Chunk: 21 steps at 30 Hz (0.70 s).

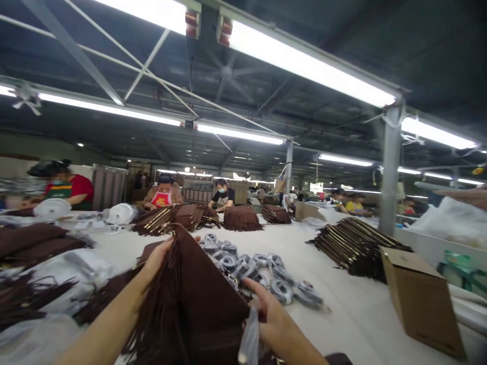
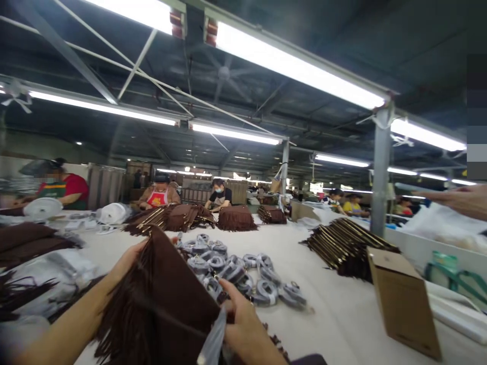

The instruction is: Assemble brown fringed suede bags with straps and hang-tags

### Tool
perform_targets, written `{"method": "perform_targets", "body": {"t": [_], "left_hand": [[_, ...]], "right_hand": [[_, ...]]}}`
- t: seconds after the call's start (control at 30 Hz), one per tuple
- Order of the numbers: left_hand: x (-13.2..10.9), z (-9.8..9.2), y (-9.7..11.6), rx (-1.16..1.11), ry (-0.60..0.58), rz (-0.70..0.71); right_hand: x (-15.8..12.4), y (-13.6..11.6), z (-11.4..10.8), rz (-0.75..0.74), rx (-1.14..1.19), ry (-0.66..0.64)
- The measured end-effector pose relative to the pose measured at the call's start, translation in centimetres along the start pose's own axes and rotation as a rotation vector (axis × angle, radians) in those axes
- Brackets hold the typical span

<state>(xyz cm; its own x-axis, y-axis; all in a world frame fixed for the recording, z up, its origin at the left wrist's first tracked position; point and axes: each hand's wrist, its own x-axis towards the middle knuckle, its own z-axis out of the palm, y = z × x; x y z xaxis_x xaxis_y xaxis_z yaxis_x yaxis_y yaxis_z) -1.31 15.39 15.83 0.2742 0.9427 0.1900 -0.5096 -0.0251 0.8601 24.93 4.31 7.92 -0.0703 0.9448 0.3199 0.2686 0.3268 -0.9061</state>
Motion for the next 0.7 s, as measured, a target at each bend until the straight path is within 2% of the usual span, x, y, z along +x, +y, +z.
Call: {"method": "perform_targets", "body": {"t": [0.07, 0.13, 0.17, 0.23, 0.27, 0.3, 0.33, 0.37, 0.43, 0.47, 0.5, 0.57, 0.63, 0.7], "left_hand": [[-0.5, -0.7, 0.2, 0.004, -0.025, 0.031], [-0.7, -1.8, 0.4, 0.163, 0.052, 0.156], [-1.0, -2.3, 0.4, 0.309, 0.134, 0.225], [-2.1, -2.9, -0.6, 0.608, 0.338, 0.351], [-3.0, -2.9, -1.5, 0.744, 0.403, 0.415], [-4.1, -2.7, -2.8, 0.863, 0.404, 0.478], [-5.3, -2.2, -4.3, 0.969, 0.346, 0.535], [-6.5, -1.5, -6.0, 1.099, 0.193, 0.577], [-8.6, 0.1, -9.3, 1.305, -0.173, 0.516], [-9.3, 0.7, -10.7, 1.363, -0.277, 0.474], [-9.8, 1.2, -11.8, 1.380, -0.307, 0.445], [-10.3, 1.6, -12.8, 1.344, -0.195, 0.424], [-10.9, 1.6, -12.6, 1.273, -0.058, 0.388], [-11.8, 1.5, -12.1, 1.251, -0.077, 0.286]], "right_hand": [[-0.6, -2.1, -0.9, -0.238, -0.265, 0.186], [-0.9, -3.2, -1.8, -0.422, -0.518, 0.343], [-1.0, -3.2, -1.9, -0.457, -0.625, 0.377], [-1.2, -2.2, -1.5, -0.429, -0.775, 0.350], [-1.2, -1.3, -0.9, -0.382, -0.806, 0.305], [-1.3, -0.2, -0.1, -0.330, -0.813, 0.261], [-1.5, 0.8, 0.8, -0.286, -0.802, 0.222], [-1.6, 1.7, 1.6, -0.254, -0.779, 0.187], [-2.2, 2.9, 3.0, -0.226, -0.738, 0.111], [-2.5, 3.2, 3.4, -0.221, -0.718, 0.059], [-2.9, 3.3, 3.7, -0.213, -0.688, -0.003], [-3.8, 3.2, 4.0, -0.175, -0.609, -0.105], [-4.6, 3.3, 4.3, -0.119, -0.553, -0.110], [-5.2, 3.9, 4.7, -0.098, -0.573, -0.056]]}}
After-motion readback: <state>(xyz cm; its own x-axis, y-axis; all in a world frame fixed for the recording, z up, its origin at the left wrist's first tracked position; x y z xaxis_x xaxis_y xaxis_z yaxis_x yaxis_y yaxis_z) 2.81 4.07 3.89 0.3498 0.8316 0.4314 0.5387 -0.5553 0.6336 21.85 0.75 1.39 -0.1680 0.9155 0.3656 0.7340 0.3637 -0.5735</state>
